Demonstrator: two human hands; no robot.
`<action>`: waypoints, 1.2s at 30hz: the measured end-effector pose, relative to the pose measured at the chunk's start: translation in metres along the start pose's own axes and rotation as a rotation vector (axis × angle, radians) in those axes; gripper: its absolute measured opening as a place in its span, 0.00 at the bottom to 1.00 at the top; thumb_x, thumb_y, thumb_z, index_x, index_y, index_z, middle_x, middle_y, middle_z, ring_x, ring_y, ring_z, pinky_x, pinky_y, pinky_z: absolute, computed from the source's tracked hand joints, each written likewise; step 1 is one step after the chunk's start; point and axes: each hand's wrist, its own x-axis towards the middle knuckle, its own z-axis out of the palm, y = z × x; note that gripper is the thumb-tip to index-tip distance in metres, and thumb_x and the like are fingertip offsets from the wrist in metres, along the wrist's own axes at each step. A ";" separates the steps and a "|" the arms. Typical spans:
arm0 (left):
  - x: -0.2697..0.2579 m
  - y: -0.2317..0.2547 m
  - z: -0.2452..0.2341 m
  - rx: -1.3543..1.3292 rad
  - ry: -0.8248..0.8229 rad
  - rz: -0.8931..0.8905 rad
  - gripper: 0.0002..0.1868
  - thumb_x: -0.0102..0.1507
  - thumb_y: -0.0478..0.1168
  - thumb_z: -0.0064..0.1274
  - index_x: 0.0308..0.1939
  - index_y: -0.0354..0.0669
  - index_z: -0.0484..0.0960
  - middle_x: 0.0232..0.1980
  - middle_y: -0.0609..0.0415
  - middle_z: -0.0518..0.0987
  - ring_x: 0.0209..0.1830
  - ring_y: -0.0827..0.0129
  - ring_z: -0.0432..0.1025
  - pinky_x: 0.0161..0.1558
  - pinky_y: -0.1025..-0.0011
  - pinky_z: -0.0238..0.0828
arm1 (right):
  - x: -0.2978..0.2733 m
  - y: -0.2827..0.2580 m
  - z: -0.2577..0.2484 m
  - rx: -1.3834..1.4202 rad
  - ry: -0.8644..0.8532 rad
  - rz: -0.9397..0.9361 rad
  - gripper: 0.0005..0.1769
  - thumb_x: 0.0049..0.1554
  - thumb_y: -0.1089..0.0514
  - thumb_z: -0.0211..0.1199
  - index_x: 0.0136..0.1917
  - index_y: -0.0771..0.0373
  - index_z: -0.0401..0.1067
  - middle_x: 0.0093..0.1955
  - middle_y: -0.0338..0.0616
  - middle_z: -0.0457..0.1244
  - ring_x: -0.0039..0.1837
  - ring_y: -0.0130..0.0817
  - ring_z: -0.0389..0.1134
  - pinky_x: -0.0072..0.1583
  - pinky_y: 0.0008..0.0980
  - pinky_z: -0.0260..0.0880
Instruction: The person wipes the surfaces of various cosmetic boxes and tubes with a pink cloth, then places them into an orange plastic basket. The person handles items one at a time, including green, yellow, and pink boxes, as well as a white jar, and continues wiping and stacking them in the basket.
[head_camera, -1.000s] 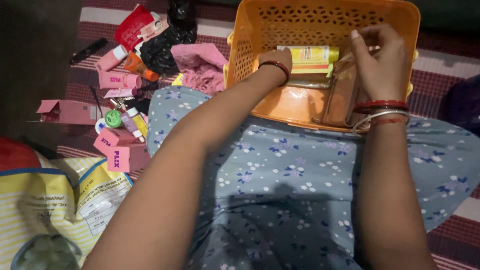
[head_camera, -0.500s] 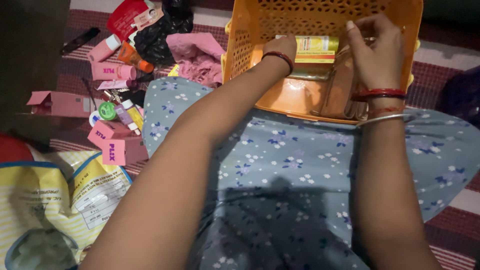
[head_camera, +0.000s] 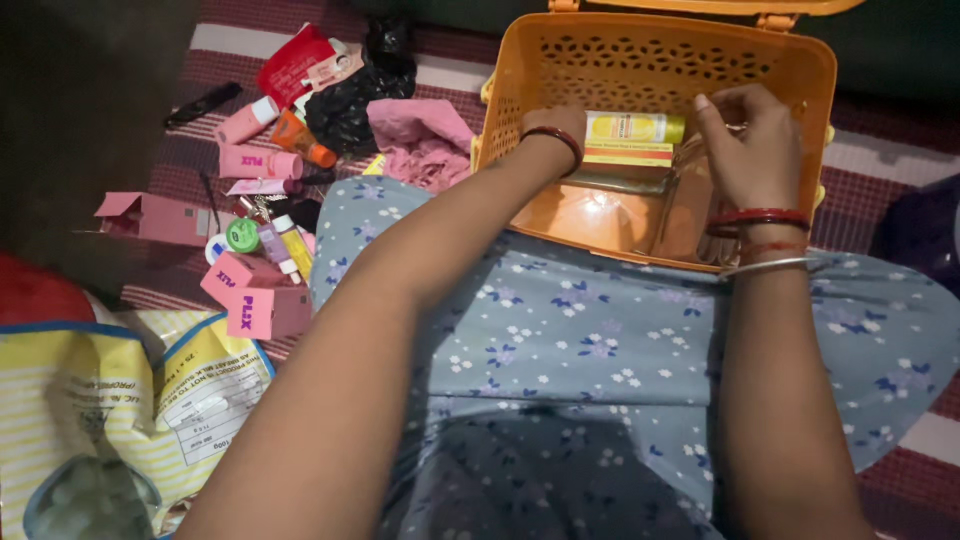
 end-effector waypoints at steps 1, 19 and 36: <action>-0.008 0.002 -0.005 0.010 -0.018 0.040 0.17 0.61 0.41 0.57 0.54 0.47 0.83 0.55 0.45 0.83 0.57 0.55 0.78 0.54 0.58 0.76 | -0.003 0.000 -0.001 -0.012 -0.006 0.001 0.18 0.69 0.49 0.69 0.54 0.68 0.78 0.49 0.51 0.71 0.52 0.39 0.74 0.53 0.35 0.73; -0.169 -0.213 -0.071 -0.591 0.685 -0.061 0.24 0.51 0.53 0.69 0.41 0.40 0.81 0.38 0.44 0.84 0.41 0.50 0.80 0.42 0.55 0.76 | -0.037 -0.104 0.023 0.350 -0.213 -0.224 0.09 0.74 0.62 0.64 0.60 0.72 0.71 0.56 0.47 0.68 0.56 0.32 0.73 0.59 0.30 0.76; -0.336 -0.299 0.135 -1.482 0.031 -0.462 0.50 0.65 0.76 0.27 0.81 0.47 0.52 0.80 0.51 0.55 0.81 0.61 0.47 0.74 0.62 0.45 | -0.110 -0.277 0.219 0.175 -0.613 -0.615 0.18 0.62 0.53 0.68 0.61 0.65 0.74 0.62 0.50 0.67 0.66 0.49 0.67 0.66 0.46 0.63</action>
